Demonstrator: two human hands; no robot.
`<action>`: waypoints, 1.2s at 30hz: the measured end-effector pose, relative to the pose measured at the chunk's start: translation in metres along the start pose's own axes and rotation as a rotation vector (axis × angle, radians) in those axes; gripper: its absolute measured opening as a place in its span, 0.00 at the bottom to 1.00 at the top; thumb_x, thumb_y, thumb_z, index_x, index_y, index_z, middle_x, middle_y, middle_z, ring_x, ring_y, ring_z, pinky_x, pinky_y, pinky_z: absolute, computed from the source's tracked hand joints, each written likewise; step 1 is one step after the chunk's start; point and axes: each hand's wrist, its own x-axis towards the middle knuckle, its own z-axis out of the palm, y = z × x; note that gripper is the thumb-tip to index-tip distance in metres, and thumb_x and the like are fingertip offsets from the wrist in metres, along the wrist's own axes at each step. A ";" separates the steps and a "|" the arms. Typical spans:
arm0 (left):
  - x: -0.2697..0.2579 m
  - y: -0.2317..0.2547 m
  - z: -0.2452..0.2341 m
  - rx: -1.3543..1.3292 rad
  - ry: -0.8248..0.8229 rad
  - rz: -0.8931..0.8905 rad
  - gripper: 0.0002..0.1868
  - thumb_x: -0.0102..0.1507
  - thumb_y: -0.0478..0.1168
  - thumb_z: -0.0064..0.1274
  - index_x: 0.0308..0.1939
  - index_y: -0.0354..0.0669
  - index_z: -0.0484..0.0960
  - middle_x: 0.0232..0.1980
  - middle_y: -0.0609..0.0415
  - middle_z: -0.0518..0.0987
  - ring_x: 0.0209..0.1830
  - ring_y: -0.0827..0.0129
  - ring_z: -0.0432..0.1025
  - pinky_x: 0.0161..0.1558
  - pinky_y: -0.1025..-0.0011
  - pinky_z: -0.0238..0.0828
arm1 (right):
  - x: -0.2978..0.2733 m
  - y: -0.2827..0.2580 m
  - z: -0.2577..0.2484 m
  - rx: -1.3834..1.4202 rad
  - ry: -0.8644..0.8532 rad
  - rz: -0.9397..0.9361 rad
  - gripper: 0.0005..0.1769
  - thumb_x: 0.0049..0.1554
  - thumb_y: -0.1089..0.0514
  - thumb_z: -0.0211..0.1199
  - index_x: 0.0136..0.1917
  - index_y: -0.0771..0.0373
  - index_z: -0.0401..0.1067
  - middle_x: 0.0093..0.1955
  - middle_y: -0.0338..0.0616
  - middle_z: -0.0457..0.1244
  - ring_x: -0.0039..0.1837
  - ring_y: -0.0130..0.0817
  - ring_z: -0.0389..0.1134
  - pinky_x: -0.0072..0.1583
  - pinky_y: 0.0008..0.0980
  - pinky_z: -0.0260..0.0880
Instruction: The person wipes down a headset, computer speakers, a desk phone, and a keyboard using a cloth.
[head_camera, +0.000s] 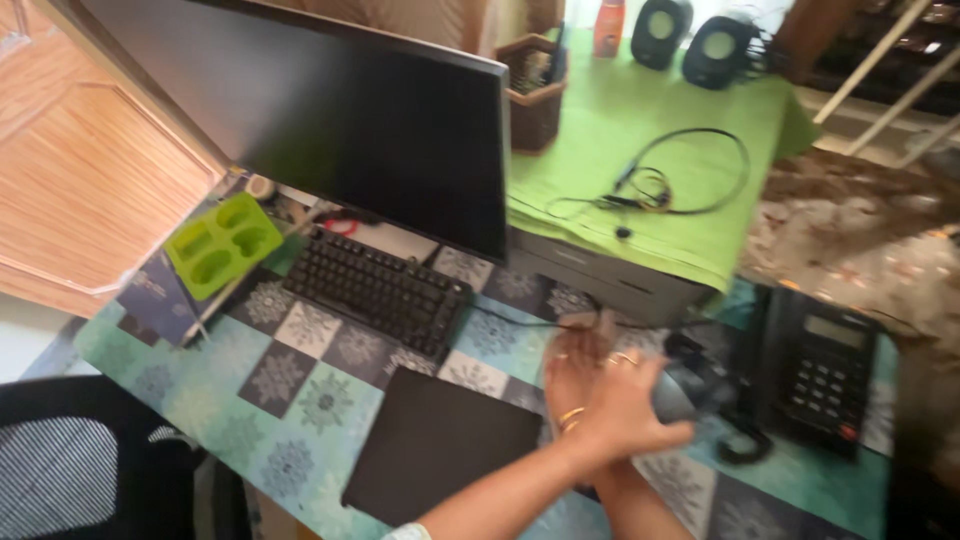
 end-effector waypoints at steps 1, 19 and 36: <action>0.002 -0.004 0.000 -0.103 -0.002 0.059 0.47 0.49 0.61 0.63 0.65 0.35 0.76 0.62 0.33 0.73 0.66 0.41 0.67 0.66 0.54 0.67 | 0.012 -0.013 0.000 0.185 -0.143 -0.110 0.30 0.64 0.43 0.45 0.72 0.62 0.61 0.79 0.50 0.53 0.81 0.47 0.49 0.80 0.50 0.41; 0.028 -0.010 0.016 -0.186 -0.149 0.226 0.47 0.48 0.61 0.61 0.64 0.33 0.77 0.54 0.36 0.75 0.59 0.44 0.68 0.63 0.54 0.68 | 0.018 0.011 -0.013 0.610 0.033 -0.245 0.33 0.61 0.43 0.52 0.71 0.65 0.66 0.74 0.55 0.57 0.77 0.47 0.50 0.75 0.45 0.45; 0.095 0.000 -0.177 0.674 0.226 0.445 0.20 0.70 0.43 0.48 0.61 0.33 0.77 0.63 0.31 0.68 0.68 0.37 0.60 0.70 0.35 0.50 | -0.058 0.128 -0.040 1.415 -0.194 0.448 0.16 0.70 0.51 0.51 0.59 0.62 0.74 0.40 0.48 0.67 0.42 0.41 0.67 0.45 0.42 0.69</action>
